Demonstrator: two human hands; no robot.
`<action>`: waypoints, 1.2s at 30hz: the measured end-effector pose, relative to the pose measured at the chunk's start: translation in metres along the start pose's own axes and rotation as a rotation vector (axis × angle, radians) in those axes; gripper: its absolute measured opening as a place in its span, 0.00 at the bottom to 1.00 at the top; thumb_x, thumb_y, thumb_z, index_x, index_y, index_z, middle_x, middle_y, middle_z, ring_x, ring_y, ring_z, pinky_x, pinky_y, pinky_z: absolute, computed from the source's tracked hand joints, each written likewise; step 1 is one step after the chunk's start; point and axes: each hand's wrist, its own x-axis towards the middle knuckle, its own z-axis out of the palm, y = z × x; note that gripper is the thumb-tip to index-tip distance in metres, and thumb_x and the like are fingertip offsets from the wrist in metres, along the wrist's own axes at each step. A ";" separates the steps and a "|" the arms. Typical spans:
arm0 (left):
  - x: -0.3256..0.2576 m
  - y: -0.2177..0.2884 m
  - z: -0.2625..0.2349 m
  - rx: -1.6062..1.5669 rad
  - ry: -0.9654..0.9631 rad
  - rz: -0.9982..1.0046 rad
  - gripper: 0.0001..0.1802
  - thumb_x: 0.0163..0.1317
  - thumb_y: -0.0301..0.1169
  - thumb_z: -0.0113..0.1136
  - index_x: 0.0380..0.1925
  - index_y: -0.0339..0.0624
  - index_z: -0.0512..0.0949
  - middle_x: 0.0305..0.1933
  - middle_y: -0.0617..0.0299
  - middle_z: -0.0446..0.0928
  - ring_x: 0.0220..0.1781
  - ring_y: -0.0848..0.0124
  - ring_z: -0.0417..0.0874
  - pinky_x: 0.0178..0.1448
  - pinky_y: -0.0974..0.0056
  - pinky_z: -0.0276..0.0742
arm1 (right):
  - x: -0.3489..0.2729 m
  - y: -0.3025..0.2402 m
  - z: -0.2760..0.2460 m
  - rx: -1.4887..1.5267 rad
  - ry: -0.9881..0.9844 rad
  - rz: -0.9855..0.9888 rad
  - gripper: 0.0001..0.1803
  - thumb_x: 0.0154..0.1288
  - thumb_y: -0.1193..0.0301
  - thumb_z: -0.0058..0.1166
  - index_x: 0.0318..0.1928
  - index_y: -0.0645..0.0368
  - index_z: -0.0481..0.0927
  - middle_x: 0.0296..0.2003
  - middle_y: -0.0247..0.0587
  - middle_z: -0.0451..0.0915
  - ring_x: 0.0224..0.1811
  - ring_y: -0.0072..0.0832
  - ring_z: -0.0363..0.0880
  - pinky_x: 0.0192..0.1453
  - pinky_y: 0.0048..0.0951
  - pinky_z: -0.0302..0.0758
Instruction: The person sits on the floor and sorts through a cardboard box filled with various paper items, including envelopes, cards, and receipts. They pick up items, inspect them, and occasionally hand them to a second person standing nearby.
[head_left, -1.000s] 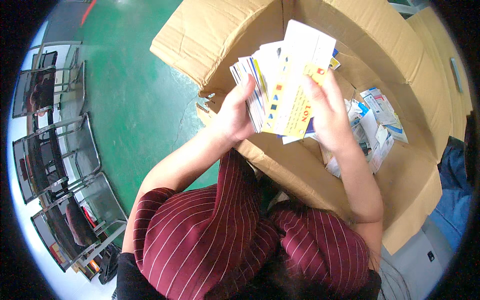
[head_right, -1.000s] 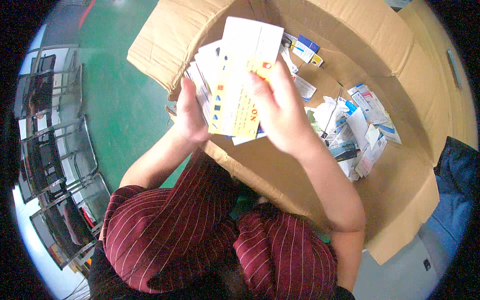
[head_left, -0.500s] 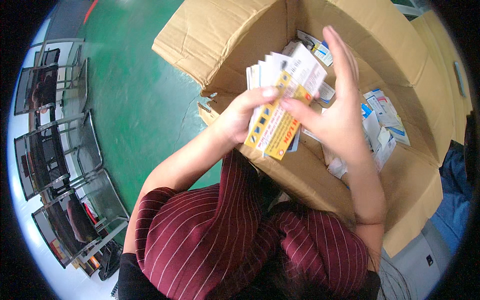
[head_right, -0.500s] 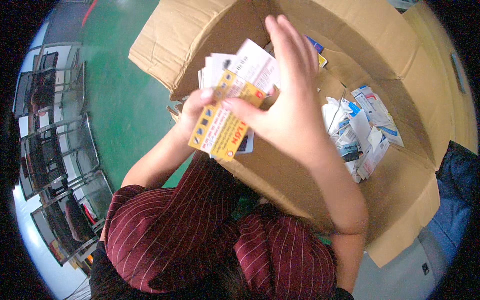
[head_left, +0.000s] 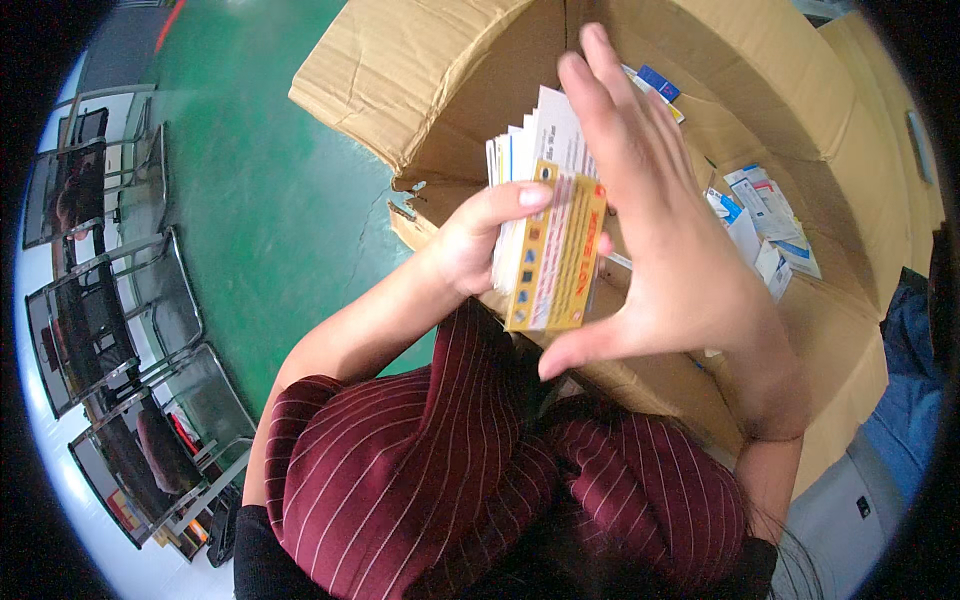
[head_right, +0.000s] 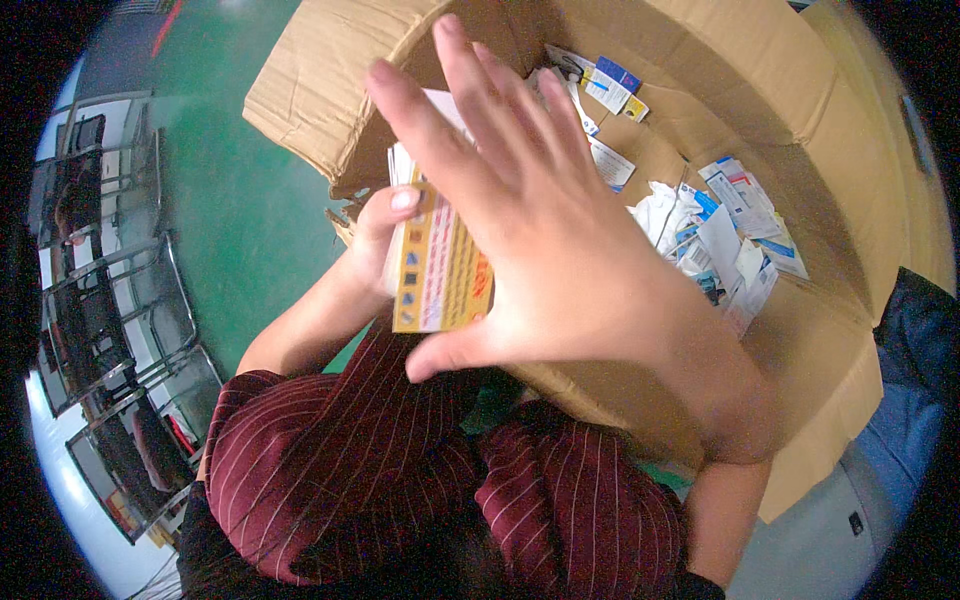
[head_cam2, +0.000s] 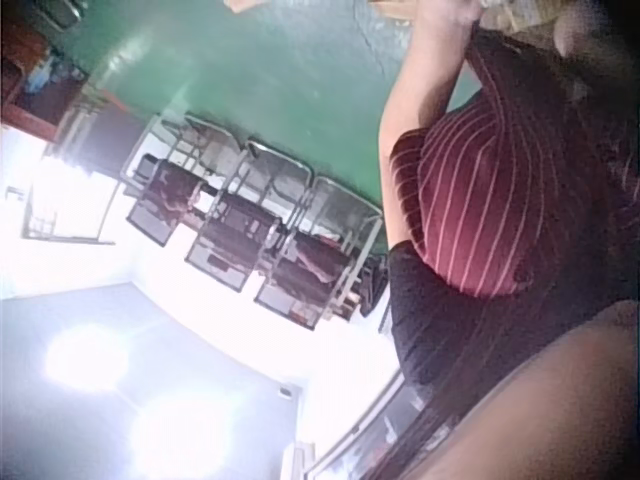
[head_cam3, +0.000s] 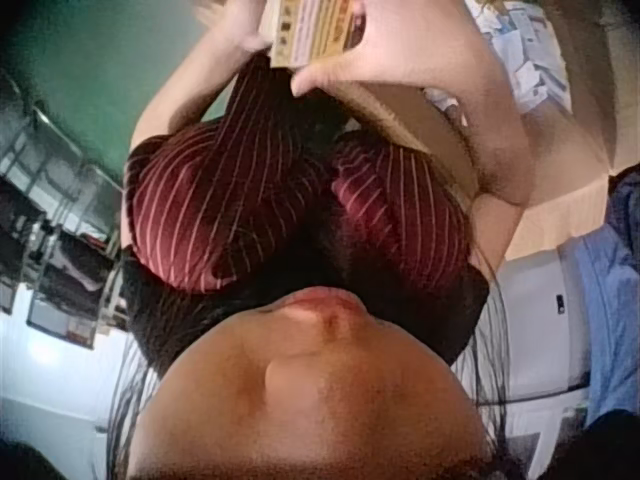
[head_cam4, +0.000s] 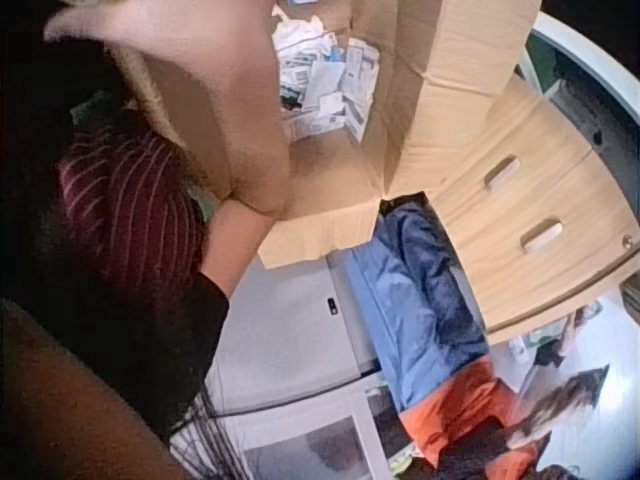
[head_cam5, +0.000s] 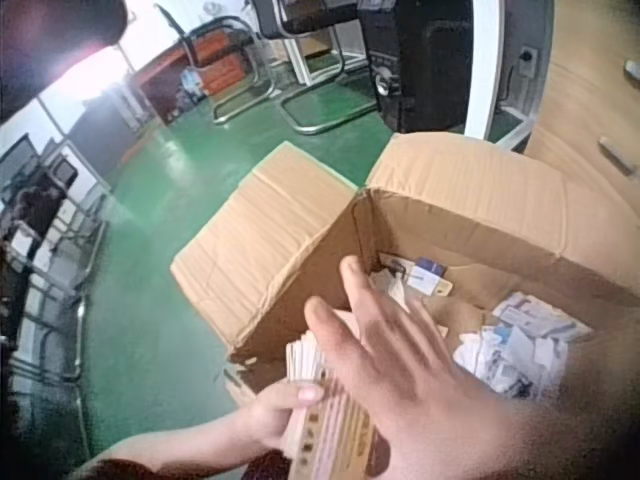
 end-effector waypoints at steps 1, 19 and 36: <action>0.002 0.001 -0.004 0.057 0.030 0.032 0.32 0.46 0.37 0.57 0.51 0.36 0.61 0.44 0.51 0.70 0.45 0.61 0.73 0.50 0.58 0.69 | -0.003 -0.004 0.003 -0.070 -0.026 0.043 0.64 0.23 0.50 0.65 0.61 0.58 0.43 0.61 0.56 0.39 0.64 0.47 0.41 0.63 0.43 0.43; -0.013 0.045 -0.008 0.034 -0.146 0.284 0.46 0.34 0.42 0.61 0.55 0.38 0.53 0.47 0.49 0.63 0.43 0.55 0.71 0.47 0.54 0.70 | 0.043 0.052 0.025 0.577 0.415 -0.168 0.28 0.42 0.61 0.61 0.44 0.59 0.68 0.32 0.42 0.74 0.32 0.27 0.74 0.37 0.29 0.71; -0.050 0.038 -0.001 0.297 0.151 0.347 0.56 0.31 0.43 0.64 0.60 0.45 0.43 0.46 0.59 0.60 0.34 0.69 0.66 0.38 0.66 0.62 | 0.001 0.162 0.193 -0.192 -0.392 0.577 0.11 0.51 0.70 0.47 0.38 0.55 0.72 0.38 0.44 0.74 0.45 0.37 0.70 0.45 0.37 0.67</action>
